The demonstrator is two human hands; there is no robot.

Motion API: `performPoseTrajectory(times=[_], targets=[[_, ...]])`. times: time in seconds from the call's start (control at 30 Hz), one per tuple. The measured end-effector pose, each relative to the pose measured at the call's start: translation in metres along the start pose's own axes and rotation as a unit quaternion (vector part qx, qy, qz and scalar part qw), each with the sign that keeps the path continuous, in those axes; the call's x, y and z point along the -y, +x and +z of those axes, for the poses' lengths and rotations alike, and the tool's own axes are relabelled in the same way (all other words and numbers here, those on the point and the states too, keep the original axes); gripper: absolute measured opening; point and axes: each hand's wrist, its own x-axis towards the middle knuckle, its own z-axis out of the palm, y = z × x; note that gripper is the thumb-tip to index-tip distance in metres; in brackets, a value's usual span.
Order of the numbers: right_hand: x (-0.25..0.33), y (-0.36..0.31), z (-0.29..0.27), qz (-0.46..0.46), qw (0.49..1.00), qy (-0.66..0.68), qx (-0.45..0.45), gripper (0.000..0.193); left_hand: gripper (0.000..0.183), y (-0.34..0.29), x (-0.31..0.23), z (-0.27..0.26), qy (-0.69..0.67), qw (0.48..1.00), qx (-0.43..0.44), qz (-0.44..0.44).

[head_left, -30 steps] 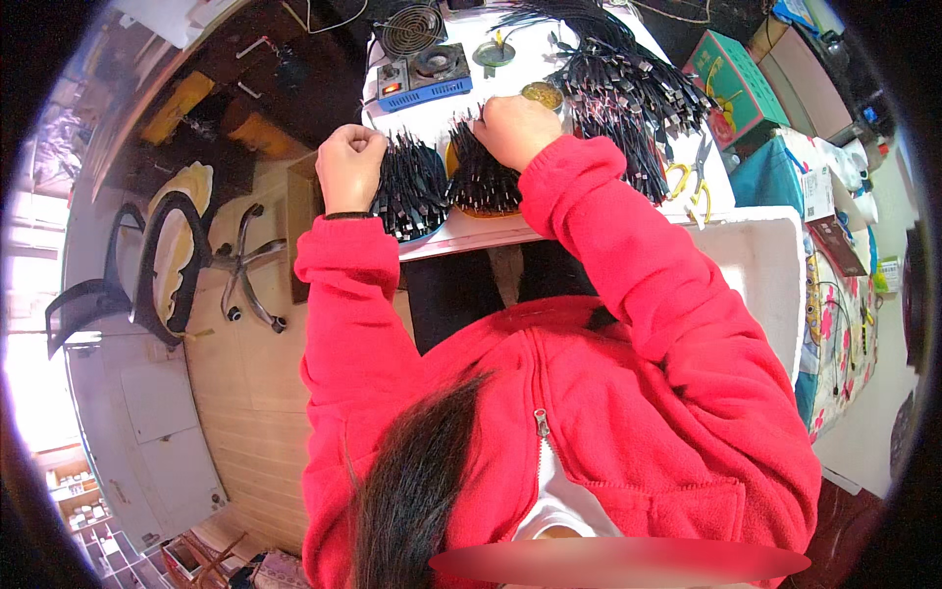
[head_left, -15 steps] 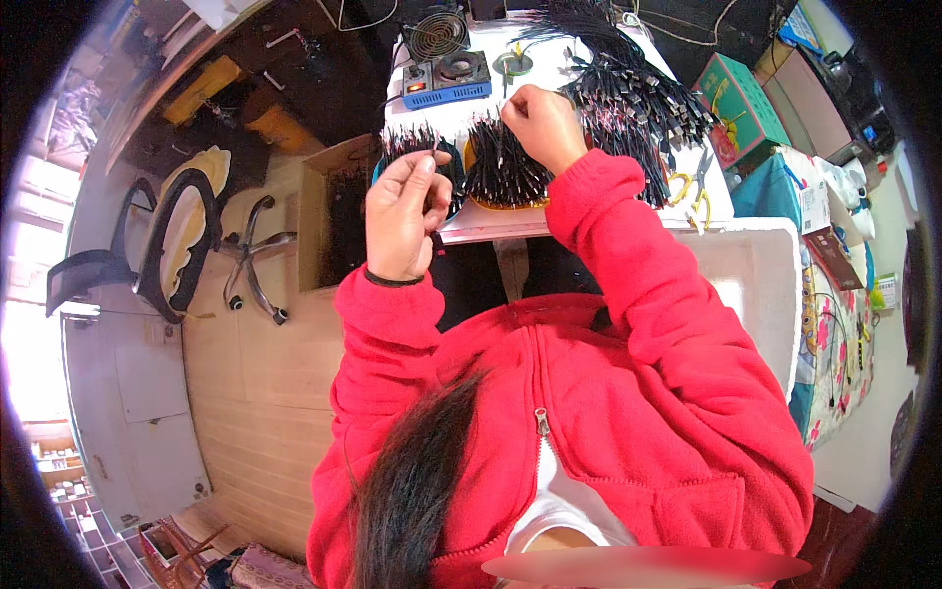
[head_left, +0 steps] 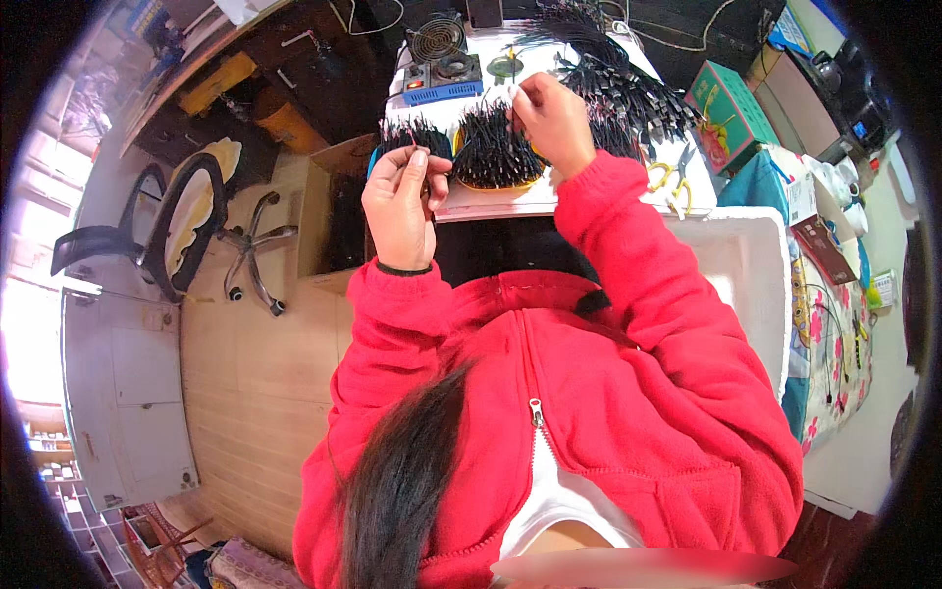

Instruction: The person repeatedly picks small black cable assemblies from trays on a table, inserts a small white connector into the end of each cable, and places the finished unit into a white bin. The process is repeated continuously throughout the clip.

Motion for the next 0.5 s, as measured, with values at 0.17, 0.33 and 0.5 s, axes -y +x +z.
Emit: performPoseTrajectory(times=[0.17,0.33,0.5], targets=[[0.026,-0.077,-0.023,0.009,0.988,0.081,0.131,0.016,0.009,-0.017,-0.001,0.004,0.013,1.000,0.022,0.011],[0.044,-0.114,-0.020,-0.049,0.985,0.032,0.165,0.010,0.012,-0.040,0.004,0.023,-0.038,0.996,0.051,-0.067],[0.049,-0.124,-0.022,-0.113,0.985,0.009,0.130,0.014,0.015,-0.050,0.000,0.029,-0.061,0.996,0.037,-0.054]])
